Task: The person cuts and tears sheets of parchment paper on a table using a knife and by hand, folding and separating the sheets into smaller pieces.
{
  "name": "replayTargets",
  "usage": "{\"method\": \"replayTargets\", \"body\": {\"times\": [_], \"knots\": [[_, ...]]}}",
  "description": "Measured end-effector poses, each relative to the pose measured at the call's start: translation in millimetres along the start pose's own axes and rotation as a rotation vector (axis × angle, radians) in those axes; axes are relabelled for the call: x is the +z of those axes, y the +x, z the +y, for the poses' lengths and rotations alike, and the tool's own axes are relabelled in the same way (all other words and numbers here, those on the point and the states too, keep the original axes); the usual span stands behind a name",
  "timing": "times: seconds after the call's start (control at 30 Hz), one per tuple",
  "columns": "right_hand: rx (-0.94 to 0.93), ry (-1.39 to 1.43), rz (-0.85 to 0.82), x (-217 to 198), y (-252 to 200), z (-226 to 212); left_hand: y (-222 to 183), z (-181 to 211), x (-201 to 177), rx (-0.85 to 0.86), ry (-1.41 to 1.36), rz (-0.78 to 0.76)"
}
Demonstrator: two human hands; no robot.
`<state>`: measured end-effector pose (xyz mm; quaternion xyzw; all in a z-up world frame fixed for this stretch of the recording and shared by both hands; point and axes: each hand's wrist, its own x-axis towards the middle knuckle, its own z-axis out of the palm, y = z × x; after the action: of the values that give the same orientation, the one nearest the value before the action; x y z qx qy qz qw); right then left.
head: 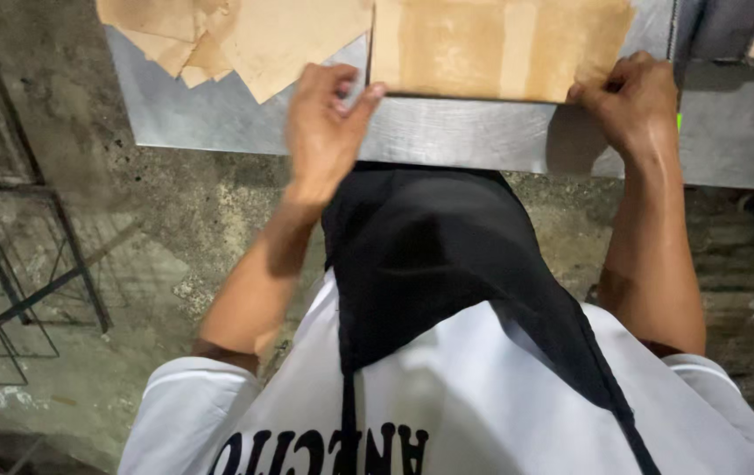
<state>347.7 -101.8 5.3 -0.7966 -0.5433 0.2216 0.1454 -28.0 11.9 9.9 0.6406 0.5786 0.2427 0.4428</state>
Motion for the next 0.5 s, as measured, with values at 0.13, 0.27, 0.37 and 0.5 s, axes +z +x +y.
{"method": "replayTargets", "body": {"times": [0.13, 0.27, 0.37, 0.5], "knots": [[0.309, 0.166, -0.091, -2.7, -40.3, 20.3, -15.2, 7.9, 26.6, 0.168, -0.019, -0.03], [0.223, 0.124, -0.03, -1.2, -72.4, 25.6, -27.8, 1.5, 38.1, 0.243, -0.204, -0.069], [0.229, 0.124, -0.011, 0.6, -79.5, 25.2, -17.0, -3.2, 36.3, 0.056, -0.066, -0.058], [0.235, 0.09, 0.032, 1.0, -79.1, 21.5, 15.9, 0.7, 34.4, 0.042, -0.111, 0.004]]}}
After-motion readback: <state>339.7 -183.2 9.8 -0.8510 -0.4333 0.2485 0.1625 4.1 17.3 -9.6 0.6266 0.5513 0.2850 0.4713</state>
